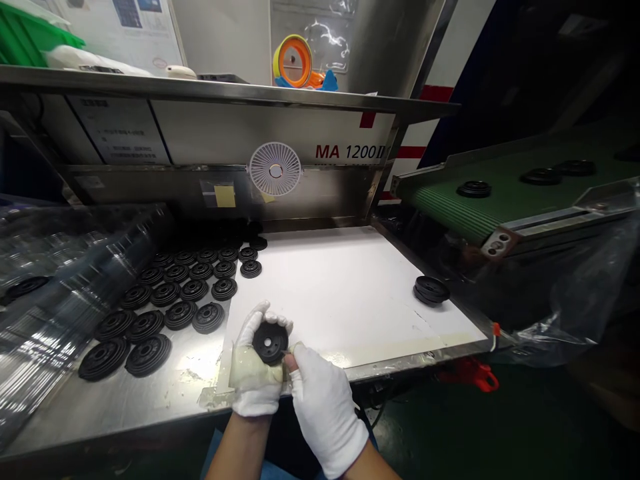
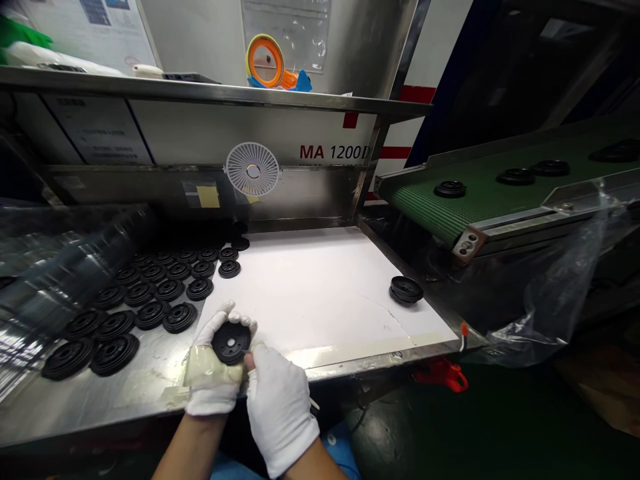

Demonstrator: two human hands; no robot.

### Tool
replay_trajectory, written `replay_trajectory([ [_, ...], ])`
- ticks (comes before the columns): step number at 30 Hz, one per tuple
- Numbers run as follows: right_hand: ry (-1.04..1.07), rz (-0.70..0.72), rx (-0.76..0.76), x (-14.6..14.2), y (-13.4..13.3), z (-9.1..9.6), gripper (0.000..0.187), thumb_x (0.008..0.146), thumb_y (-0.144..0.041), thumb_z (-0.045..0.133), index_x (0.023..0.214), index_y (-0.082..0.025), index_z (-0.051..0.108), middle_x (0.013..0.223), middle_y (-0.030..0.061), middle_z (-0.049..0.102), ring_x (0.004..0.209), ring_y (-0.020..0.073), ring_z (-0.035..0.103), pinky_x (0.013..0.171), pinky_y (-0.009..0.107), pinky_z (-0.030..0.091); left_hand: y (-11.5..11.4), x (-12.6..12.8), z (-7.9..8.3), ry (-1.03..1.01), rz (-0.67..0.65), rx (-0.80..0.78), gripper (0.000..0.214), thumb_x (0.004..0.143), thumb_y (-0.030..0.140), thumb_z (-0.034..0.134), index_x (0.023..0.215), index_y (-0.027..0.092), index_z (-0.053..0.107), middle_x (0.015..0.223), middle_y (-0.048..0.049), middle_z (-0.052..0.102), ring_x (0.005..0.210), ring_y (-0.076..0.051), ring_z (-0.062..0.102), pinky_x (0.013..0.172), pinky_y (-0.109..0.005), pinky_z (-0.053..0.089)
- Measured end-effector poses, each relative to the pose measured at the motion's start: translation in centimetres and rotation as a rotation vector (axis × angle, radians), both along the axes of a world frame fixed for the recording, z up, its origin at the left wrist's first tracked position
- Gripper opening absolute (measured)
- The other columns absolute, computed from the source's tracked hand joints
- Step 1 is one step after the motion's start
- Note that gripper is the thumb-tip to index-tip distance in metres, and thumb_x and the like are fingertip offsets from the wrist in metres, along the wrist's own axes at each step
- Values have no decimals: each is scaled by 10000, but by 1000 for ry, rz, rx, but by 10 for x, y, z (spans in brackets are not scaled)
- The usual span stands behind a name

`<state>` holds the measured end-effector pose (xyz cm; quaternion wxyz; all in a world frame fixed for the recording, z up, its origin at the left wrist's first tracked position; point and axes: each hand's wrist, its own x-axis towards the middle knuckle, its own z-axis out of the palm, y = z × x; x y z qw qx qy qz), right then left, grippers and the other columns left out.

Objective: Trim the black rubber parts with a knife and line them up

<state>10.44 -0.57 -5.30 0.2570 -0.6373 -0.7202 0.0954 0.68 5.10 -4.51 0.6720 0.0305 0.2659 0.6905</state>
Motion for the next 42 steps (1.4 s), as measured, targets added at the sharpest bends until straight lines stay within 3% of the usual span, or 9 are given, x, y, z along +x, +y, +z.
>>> replay_trajectory([
  [11, 29, -23, 3, -1, 2, 4, 240, 959, -313, 355, 801, -238, 518, 709, -24, 613, 608, 141, 533, 556, 266, 234, 1, -1, 1, 133, 55, 31, 207, 716, 228, 658, 917, 177, 651, 719, -21, 611, 712, -155, 627, 725, -322, 550],
  [17, 8, -4, 44, -7, -1, 1, 236, 938, -291, 385, 761, -227, 528, 670, -17, 604, 554, 137, 499, 529, 277, 208, 3, 4, 5, 81, 128, 74, 223, 756, 170, 605, 974, 187, 650, 727, -2, 608, 735, -135, 625, 833, -363, 523],
  [21, 32, 31, 61, 0, 2, 3, 237, 940, -284, 390, 766, -221, 539, 684, -18, 612, 560, 130, 498, 534, 261, 232, -2, -3, 11, 51, -112, 94, 389, 773, 195, 562, 1159, 154, 590, 961, -117, 646, 943, -247, 617, 848, -455, 505],
  [24, 40, 19, 60, 5, 4, 4, 230, 945, -277, 380, 806, -225, 556, 712, -14, 622, 588, 133, 514, 560, 250, 260, -4, -8, 12, -26, -245, 67, 401, 765, 194, 539, 1156, 117, 591, 890, -126, 641, 853, -247, 624, 787, -457, 523],
  [29, 49, -12, 68, 3, 3, 1, 200, 933, -274, 405, 805, -228, 552, 695, -16, 614, 584, 139, 520, 551, 268, 235, 4, -5, 1, -47, -111, 42, 204, 772, 132, 567, 955, 136, 656, 701, -27, 587, 681, -131, 590, 726, -313, 536],
  [35, 85, -11, 54, -3, 2, 2, 211, 938, -283, 406, 771, -226, 523, 671, -26, 600, 582, 135, 526, 542, 272, 219, 4, -1, 1, -18, 42, 42, 185, 784, 99, 553, 930, 155, 652, 687, 1, 568, 678, -122, 587, 748, -324, 538],
  [42, 72, 13, 4, -3, -2, -1, 198, 927, -284, 405, 770, -234, 514, 676, -29, 600, 584, 139, 522, 541, 267, 223, 2, 2, 4, 19, 77, 21, 189, 756, 116, 601, 939, 149, 635, 695, 3, 565, 682, -117, 582, 763, -326, 531],
])
